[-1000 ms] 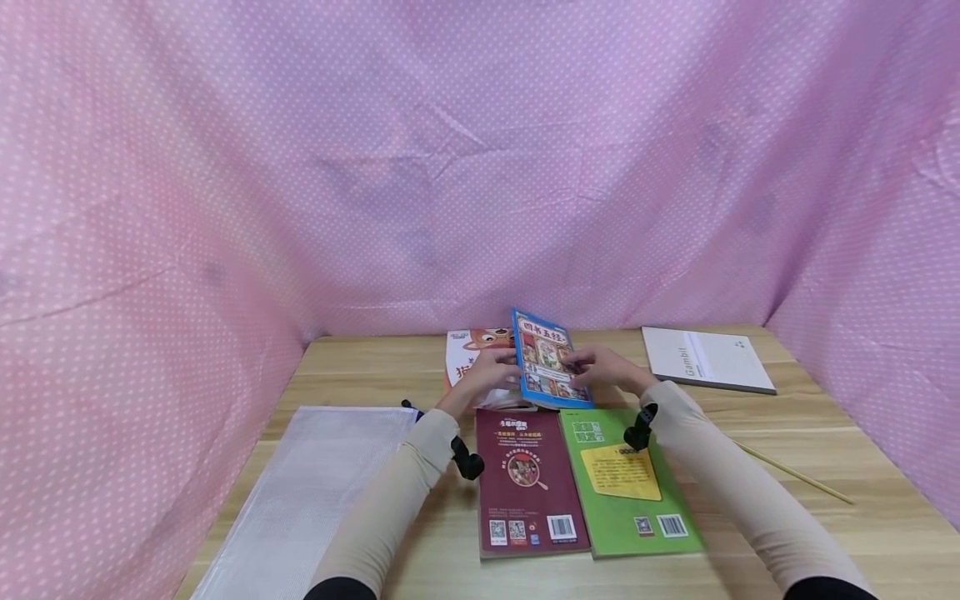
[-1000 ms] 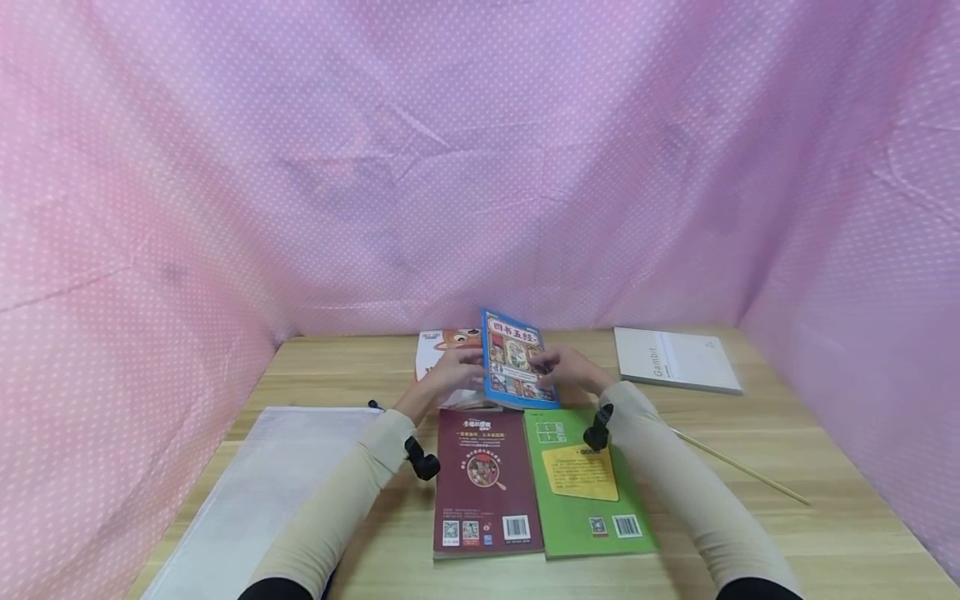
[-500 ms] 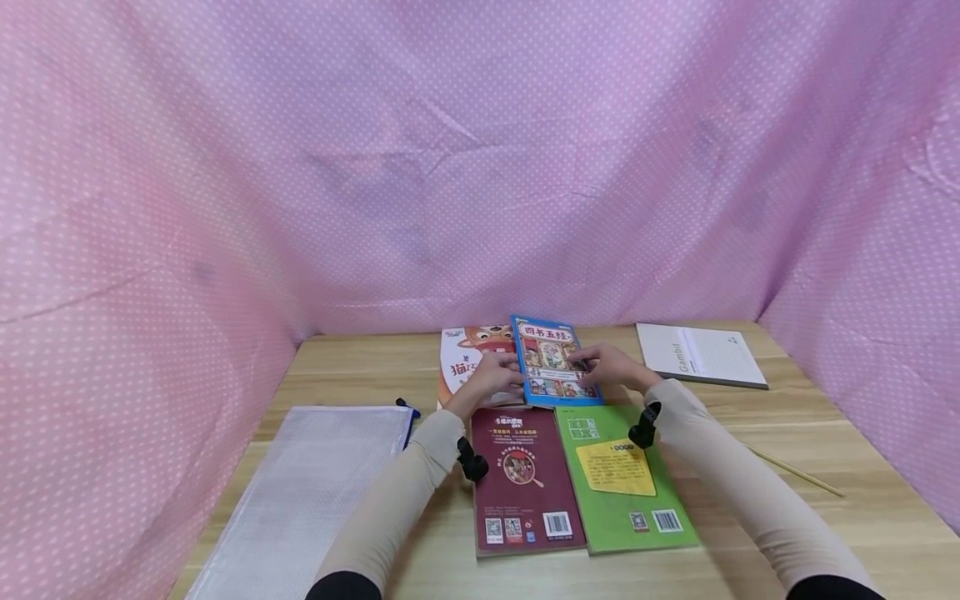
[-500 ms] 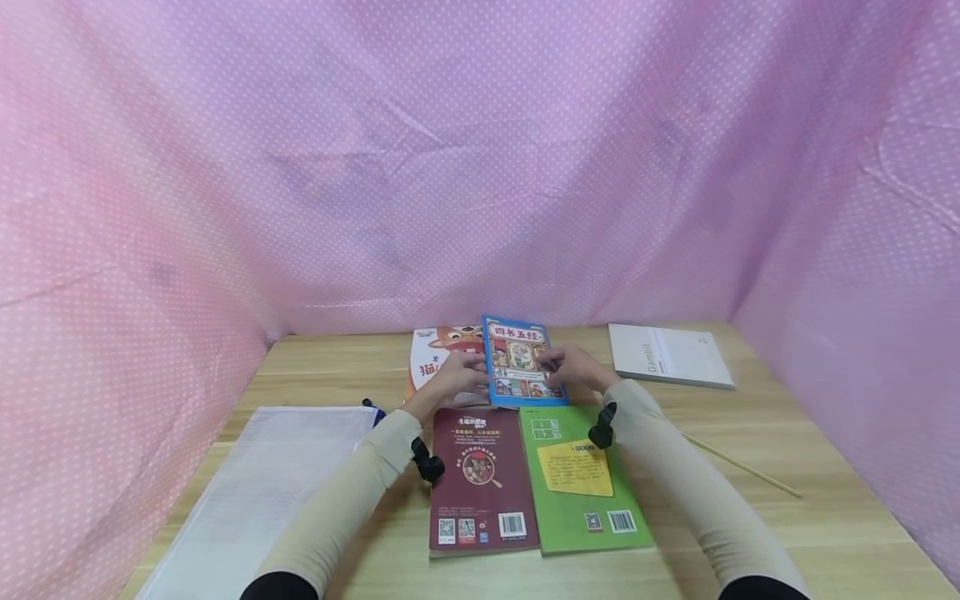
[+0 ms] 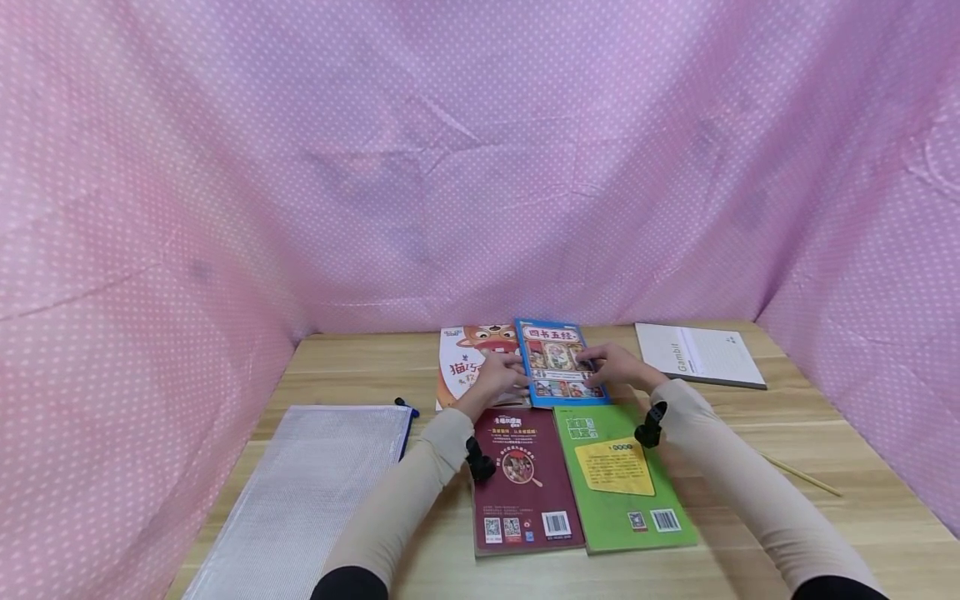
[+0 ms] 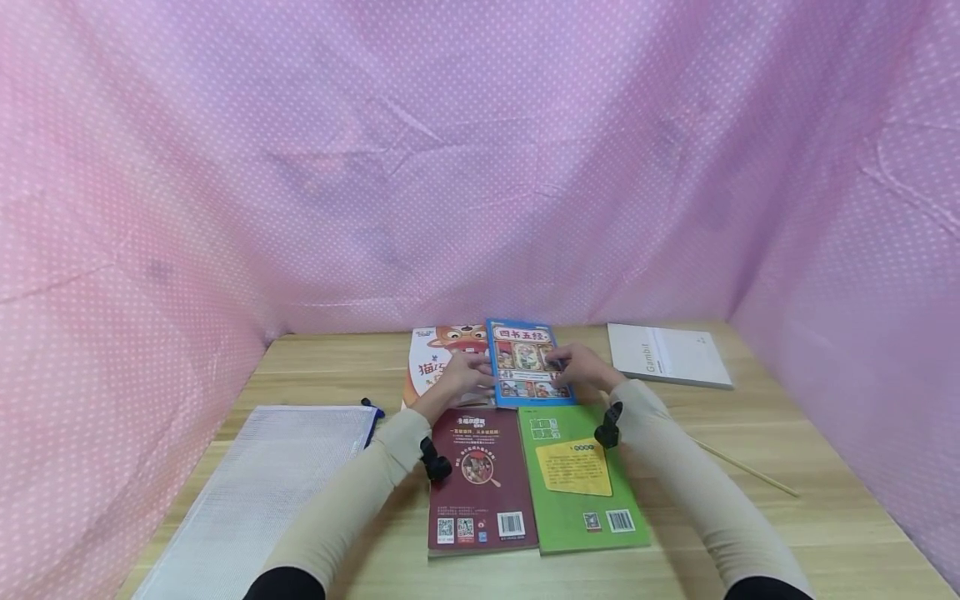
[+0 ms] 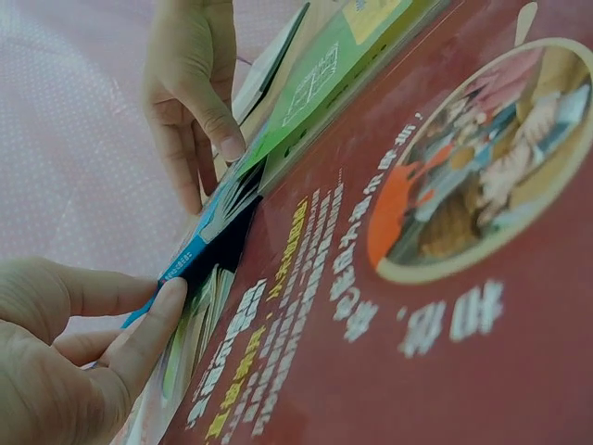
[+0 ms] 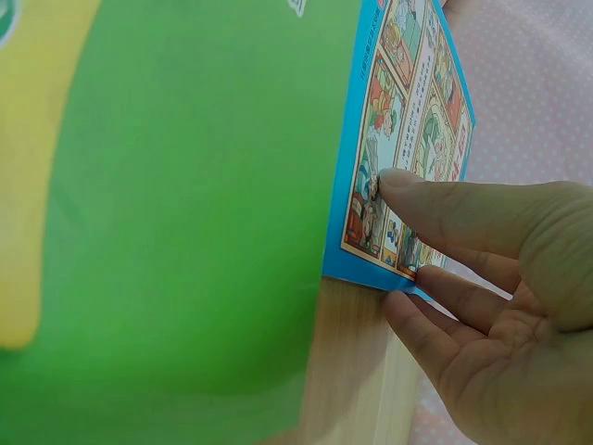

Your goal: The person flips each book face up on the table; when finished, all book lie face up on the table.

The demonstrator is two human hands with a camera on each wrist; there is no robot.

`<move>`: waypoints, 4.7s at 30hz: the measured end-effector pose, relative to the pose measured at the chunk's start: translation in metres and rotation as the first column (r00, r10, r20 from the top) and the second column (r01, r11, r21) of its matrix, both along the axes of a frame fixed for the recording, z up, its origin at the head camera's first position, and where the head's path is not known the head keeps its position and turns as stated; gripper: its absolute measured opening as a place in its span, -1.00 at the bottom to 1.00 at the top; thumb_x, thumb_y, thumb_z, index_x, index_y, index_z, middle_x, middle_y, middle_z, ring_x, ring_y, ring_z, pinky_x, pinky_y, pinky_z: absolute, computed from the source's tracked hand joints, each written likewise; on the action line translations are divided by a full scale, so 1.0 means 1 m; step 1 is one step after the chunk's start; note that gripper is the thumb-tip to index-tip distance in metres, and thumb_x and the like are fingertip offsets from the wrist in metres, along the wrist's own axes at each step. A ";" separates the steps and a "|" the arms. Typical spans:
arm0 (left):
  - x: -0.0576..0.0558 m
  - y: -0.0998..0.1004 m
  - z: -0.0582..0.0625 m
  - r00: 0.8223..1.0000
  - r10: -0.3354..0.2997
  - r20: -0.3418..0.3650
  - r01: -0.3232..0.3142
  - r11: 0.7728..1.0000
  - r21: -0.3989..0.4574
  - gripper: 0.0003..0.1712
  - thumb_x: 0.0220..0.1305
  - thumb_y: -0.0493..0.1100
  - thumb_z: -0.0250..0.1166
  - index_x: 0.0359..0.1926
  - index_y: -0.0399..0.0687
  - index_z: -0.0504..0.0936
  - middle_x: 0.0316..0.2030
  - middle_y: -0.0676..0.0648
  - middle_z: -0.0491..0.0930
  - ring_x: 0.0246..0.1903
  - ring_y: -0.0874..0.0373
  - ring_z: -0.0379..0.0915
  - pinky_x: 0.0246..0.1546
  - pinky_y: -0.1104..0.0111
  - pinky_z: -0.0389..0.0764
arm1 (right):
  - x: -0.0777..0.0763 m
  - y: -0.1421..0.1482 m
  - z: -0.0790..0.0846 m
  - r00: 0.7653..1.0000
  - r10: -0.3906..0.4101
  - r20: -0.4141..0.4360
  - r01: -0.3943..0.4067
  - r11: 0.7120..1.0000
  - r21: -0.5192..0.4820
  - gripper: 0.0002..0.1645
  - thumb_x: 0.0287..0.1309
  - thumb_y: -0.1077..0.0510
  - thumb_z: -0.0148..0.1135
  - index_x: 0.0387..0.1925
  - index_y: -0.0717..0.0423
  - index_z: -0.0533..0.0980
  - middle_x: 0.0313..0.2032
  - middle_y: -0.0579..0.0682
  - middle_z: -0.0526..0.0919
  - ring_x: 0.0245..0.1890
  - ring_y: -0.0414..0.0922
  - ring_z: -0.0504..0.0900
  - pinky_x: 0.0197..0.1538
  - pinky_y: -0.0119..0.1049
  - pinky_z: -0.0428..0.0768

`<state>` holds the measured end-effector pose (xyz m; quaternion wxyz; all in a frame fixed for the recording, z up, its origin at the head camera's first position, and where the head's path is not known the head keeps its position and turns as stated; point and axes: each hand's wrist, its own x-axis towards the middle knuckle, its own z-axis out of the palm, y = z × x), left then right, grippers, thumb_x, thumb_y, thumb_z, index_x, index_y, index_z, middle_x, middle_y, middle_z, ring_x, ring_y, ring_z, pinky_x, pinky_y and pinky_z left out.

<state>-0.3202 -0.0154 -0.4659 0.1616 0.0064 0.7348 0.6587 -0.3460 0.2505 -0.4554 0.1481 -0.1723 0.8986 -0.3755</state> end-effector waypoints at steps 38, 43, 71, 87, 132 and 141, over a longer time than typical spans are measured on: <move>-0.003 0.022 -0.003 0.998 -0.040 -0.053 0.029 0.981 -0.190 -0.26 0.16 -0.42 0.45 0.38 -0.23 0.47 -0.08 -0.10 0.64 0.00 0.04 0.63 -0.39 0.38 0.62 | -0.004 0.031 -0.003 0.999 0.009 0.036 -0.009 1.000 -0.017 -0.26 0.13 0.31 0.46 0.33 0.40 0.42 0.47 0.45 0.18 0.48 0.44 0.11 0.40 0.22 0.40; -0.002 0.021 -0.004 0.994 -0.071 -0.085 0.053 0.980 -0.194 -0.25 0.18 -0.40 0.45 0.40 -0.25 0.44 -0.04 -0.12 0.62 0.04 0.01 0.59 -0.40 0.43 0.53 | -0.005 0.032 -0.003 1.000 0.006 0.029 -0.005 1.000 -0.014 -0.28 0.12 0.32 0.46 0.32 0.40 0.44 0.46 0.47 0.19 0.47 0.47 0.10 0.40 0.25 0.38; 0.000 0.021 -0.006 0.988 -0.097 -0.120 0.076 0.983 -0.170 -0.22 0.10 -0.46 0.47 0.38 -0.30 0.45 0.05 -0.20 0.61 0.04 -0.01 0.54 0.05 0.20 0.70 | -0.002 0.031 -0.003 0.999 0.002 0.032 -0.002 1.000 0.000 -0.23 0.12 0.33 0.47 0.35 0.41 0.40 0.48 0.46 0.14 0.48 0.46 0.09 0.40 0.23 0.39; 0.005 0.020 0.006 0.987 -0.103 -0.126 0.073 0.972 -0.222 -0.26 0.14 -0.41 0.45 0.37 -0.22 0.48 0.26 -0.30 0.53 0.27 -0.19 0.45 0.15 0.13 0.67 | -0.004 0.032 -0.005 0.999 -0.028 0.036 0.027 0.999 0.017 -0.24 0.14 0.28 0.47 0.35 0.36 0.42 0.48 0.42 0.16 0.49 0.44 0.10 0.46 0.24 0.29; 0.061 -0.082 0.023 0.930 -0.288 -0.227 0.202 0.919 -0.339 -0.23 0.03 -0.37 0.54 0.29 -0.43 0.48 0.08 -0.37 0.61 0.07 -0.19 0.61 0.13 0.19 0.68 | 0.069 -0.038 0.015 0.959 0.262 -0.103 -0.263 0.965 0.010 -0.21 0.13 0.17 0.50 0.38 0.24 0.43 0.35 0.29 0.48 0.32 0.31 0.47 0.31 0.24 0.50; 0.081 -0.094 0.009 0.935 -0.243 -0.260 0.117 0.900 -0.420 -0.23 -0.13 -0.43 0.60 0.20 -0.39 0.57 0.02 -0.28 0.67 0.04 -0.14 0.59 0.18 0.09 0.63 | 0.090 -0.050 0.009 0.932 0.348 -0.097 -0.338 0.935 0.111 -0.11 0.01 0.10 0.58 0.39 0.13 0.44 0.41 0.23 0.42 0.41 0.30 0.34 0.42 0.30 0.34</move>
